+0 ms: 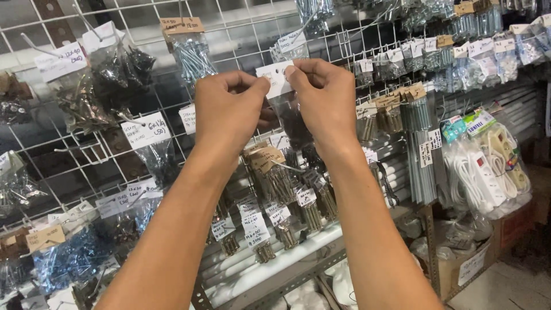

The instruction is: Organizing small bags of hardware by hanging them on a wire display rack in a storage area.

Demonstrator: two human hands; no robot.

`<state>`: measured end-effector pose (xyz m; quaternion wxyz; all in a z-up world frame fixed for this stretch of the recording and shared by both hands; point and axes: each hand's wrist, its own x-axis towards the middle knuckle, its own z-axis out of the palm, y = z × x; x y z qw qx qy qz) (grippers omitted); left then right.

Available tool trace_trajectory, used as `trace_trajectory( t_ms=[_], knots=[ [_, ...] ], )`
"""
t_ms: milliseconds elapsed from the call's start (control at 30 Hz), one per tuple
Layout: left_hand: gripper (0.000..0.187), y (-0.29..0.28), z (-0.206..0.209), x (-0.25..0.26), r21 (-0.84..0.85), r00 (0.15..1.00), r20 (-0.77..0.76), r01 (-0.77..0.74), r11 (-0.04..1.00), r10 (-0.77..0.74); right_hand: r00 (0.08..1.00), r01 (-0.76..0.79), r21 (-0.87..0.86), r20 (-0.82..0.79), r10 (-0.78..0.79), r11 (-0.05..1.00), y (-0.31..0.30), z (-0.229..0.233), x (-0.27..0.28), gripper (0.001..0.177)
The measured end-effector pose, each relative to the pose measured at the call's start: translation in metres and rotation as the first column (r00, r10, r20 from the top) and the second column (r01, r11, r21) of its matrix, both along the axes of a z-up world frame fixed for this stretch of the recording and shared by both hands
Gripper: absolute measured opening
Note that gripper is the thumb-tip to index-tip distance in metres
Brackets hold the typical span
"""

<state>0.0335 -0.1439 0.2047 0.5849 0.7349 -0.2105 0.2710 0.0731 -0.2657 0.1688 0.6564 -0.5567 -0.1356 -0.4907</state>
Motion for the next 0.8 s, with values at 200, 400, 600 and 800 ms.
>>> trace_trajectory(
  t_ms=[200, 400, 600, 800],
  knots=[
    [0.023, -0.001, -0.001, 0.014, 0.016, 1.000, 0.013, -0.003, 1.000, 0.003, 0.999, -0.027, 0.040, -0.046, 0.029, 0.999, 0.001, 0.002, -0.001, 0.019],
    [0.021, -0.002, -0.002, 0.039, 0.033, 0.981, 0.195, -0.017, 0.999, 0.010, 0.996, -0.063, 0.015, 0.061, 0.062, 0.998, 0.004, -0.001, -0.001, 0.014],
    [0.023, -0.004, -0.005, 0.048, 0.035, 0.967, 0.255, 0.002, 0.999, -0.011, 0.991, -0.088, 0.028, 0.103, 0.085, 0.996, 0.004, -0.005, 0.006, 0.008],
    [0.008, -0.004, -0.013, 0.070, -0.111, 0.944, 0.324, 0.105, 0.988, -0.064, 0.982, -0.030, 0.037, 0.186, 0.023, 0.999, 0.009, -0.010, 0.015, 0.012]
  ],
)
